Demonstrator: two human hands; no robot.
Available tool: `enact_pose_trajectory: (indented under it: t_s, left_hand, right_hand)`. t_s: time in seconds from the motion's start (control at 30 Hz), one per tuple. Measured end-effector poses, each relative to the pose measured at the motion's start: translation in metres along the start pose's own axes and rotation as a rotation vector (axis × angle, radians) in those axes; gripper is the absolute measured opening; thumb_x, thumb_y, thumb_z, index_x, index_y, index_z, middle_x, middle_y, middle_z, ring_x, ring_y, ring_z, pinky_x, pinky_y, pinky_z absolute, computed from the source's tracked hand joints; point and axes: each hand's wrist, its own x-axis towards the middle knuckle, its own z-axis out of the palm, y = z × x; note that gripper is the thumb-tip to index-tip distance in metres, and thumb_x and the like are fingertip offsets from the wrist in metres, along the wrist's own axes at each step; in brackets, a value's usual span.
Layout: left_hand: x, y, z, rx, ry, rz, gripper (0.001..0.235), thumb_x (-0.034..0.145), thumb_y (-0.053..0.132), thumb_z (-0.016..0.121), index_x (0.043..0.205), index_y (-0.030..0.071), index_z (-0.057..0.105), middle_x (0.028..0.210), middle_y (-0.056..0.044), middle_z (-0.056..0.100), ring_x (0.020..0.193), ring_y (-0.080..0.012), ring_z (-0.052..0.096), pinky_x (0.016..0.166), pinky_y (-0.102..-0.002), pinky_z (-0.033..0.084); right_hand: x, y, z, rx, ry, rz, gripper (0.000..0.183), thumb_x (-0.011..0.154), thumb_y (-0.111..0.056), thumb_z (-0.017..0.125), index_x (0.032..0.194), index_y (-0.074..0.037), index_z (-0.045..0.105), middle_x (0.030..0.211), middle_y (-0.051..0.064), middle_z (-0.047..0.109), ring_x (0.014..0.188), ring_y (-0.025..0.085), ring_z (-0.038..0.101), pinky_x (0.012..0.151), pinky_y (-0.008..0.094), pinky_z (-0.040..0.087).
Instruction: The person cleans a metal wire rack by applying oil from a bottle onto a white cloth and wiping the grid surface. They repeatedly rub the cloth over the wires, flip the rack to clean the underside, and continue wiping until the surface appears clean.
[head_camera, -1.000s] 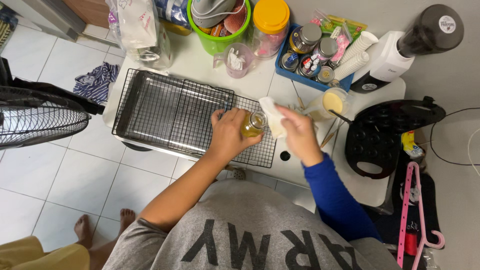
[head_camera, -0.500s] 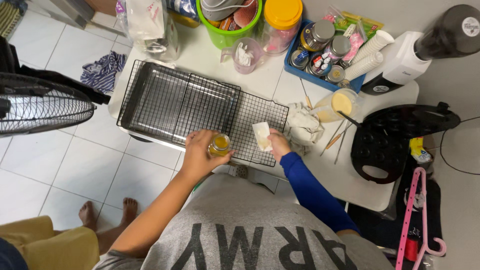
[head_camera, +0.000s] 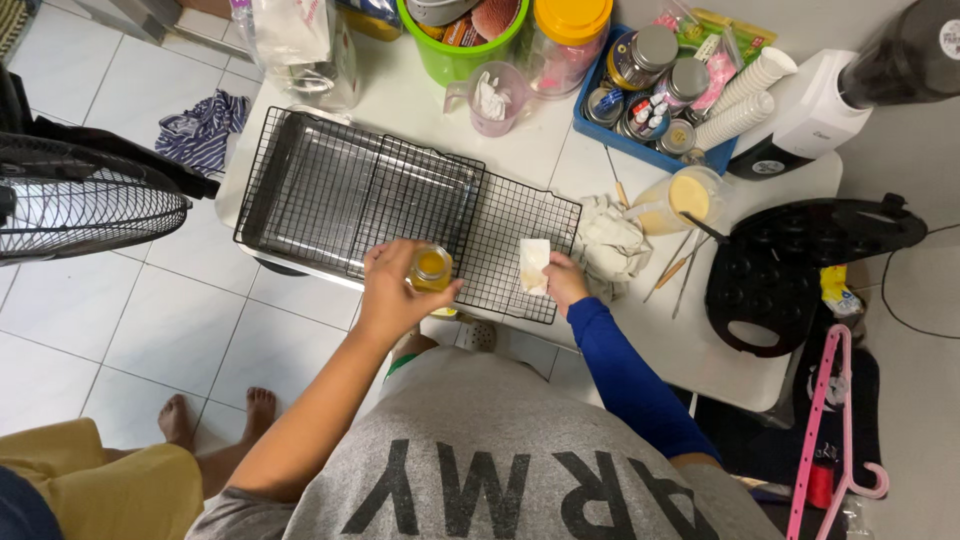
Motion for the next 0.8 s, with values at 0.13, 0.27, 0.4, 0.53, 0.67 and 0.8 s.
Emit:
enact_pose_trajectory:
  t_s: [0.13,0.27,0.4,0.53,0.67,0.8]
  left_hand:
    - [-0.003,-0.006,-0.009,0.02,0.025,-0.046,0.059,0.068,0.043,0.093,0.107,0.007,0.068,0.098,-0.006,0.071,0.102,-0.0271,0.067,0.108,-0.047,0.037]
    - [-0.01,-0.012,-0.014,0.046,0.047,-0.013,0.058,0.067,0.042,0.093,0.105,0.007,0.066,0.098,-0.006,0.07,0.101,-0.0279,0.066,0.105,-0.047,0.038]
    - [-0.016,-0.014,-0.013,0.048,0.049,-0.005,0.056,0.067,0.04,0.093,0.104,0.007,0.067,0.096,-0.007,0.069,0.097,-0.0269,0.066,0.105,-0.047,0.037]
    - [-0.02,-0.016,-0.01,0.009,0.029,-0.002,0.059,0.066,0.041,0.093,0.106,0.006,0.067,0.096,-0.007,0.069,0.096,-0.0264,0.066,0.104,-0.047,0.037]
    - [-0.014,-0.015,-0.004,0.015,0.031,0.044,0.057,0.068,0.041,0.093,0.106,0.007,0.067,0.098,-0.006,0.069,0.1,-0.027,0.066,0.105,-0.047,0.038]
    - [-0.008,-0.01,0.001,0.028,0.053,0.086,0.056,0.067,0.04,0.094,0.104,0.007,0.066,0.098,-0.006,0.069,0.101,-0.0271,0.066,0.105,-0.047,0.038]
  right_hand:
    - [-0.003,0.006,0.012,-0.226,0.132,-0.035,0.035,0.088,0.001,0.058,0.121,-0.003,0.069,0.102,0.008,0.073,0.083,0.02,0.067,0.069,0.036,0.054]
    - [-0.01,0.005,0.001,-0.862,0.316,-0.503,0.033,0.086,0.001,0.061,0.118,-0.002,0.072,0.09,0.012,0.074,0.079,0.023,0.07,0.072,0.037,0.056]
    - [-0.032,-0.001,-0.05,-0.821,0.565,-0.791,0.026,0.091,-0.003,0.065,0.116,-0.004,0.07,0.1,0.014,0.074,0.089,0.028,0.073,0.08,0.038,0.058]
    - [-0.074,0.007,-0.093,-1.007,0.523,-0.679,0.016,0.092,-0.012,0.07,0.106,-0.006,0.073,0.097,0.015,0.073,0.088,0.031,0.071,0.082,0.039,0.057]
    - [-0.107,0.004,-0.08,-1.112,0.429,-0.471,0.043,0.079,-0.026,0.083,0.11,-0.002,0.068,0.105,0.021,0.067,0.096,0.036,0.067,0.082,0.044,0.055]
    - [-0.102,0.012,-0.057,-1.12,0.442,-0.338,0.065,0.071,-0.035,0.089,0.118,-0.002,0.059,0.117,0.022,0.062,0.104,0.038,0.065,0.088,0.045,0.054]
